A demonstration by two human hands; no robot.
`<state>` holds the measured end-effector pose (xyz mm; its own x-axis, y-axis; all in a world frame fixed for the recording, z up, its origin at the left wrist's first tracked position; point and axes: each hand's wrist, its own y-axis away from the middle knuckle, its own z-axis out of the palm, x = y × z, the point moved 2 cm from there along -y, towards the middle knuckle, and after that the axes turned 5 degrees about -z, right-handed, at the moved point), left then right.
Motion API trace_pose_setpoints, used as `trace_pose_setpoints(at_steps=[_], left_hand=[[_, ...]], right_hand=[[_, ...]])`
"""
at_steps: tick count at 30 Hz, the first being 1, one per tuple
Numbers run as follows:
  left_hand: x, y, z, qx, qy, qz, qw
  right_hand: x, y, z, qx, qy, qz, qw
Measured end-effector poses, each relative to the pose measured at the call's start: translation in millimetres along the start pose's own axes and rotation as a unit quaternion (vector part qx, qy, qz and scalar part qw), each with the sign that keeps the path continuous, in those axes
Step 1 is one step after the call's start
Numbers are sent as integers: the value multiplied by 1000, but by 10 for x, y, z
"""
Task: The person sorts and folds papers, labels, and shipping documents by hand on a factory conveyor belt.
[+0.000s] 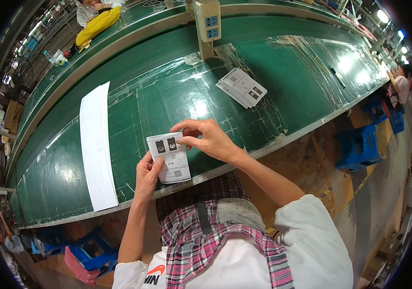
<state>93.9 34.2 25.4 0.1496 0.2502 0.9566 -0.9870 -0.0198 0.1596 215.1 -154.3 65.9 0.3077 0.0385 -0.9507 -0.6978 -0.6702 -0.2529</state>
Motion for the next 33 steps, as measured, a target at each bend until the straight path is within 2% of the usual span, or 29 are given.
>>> trace_pose_setpoints(at_steps=[10, 13, 16, 19, 23, 25, 28, 33], left_hand=[[-5, 55, 53, 23, -12, -3, 1000], [23, 55, 86, 45, -48, 0, 998], [18, 41, 100, 45, -56, -6, 997], [20, 35, 136, 39, -101, -14, 994], [78, 18, 188, 4, -169, -16, 986], [130, 14, 270, 31, -167, 9, 985], [156, 4, 302, 25, -167, 11, 985], [148, -38, 343, 14, -173, 16, 985]], right_hand=[[-35, 78, 35, 20, -23, 71, 997], [-28, 72, 9, -6, 15, 92, 996], [-72, 17, 8, -19, 65, 10, 998], [-112, -52, 40, -25, 55, -2, 998], [-196, -139, 78, -43, 60, 3, 997], [-225, -154, 89, -51, 51, -1, 997], [-225, -126, 81, -33, 33, 30, 998], [-137, -78, 91, 13, 23, 23, 999]])
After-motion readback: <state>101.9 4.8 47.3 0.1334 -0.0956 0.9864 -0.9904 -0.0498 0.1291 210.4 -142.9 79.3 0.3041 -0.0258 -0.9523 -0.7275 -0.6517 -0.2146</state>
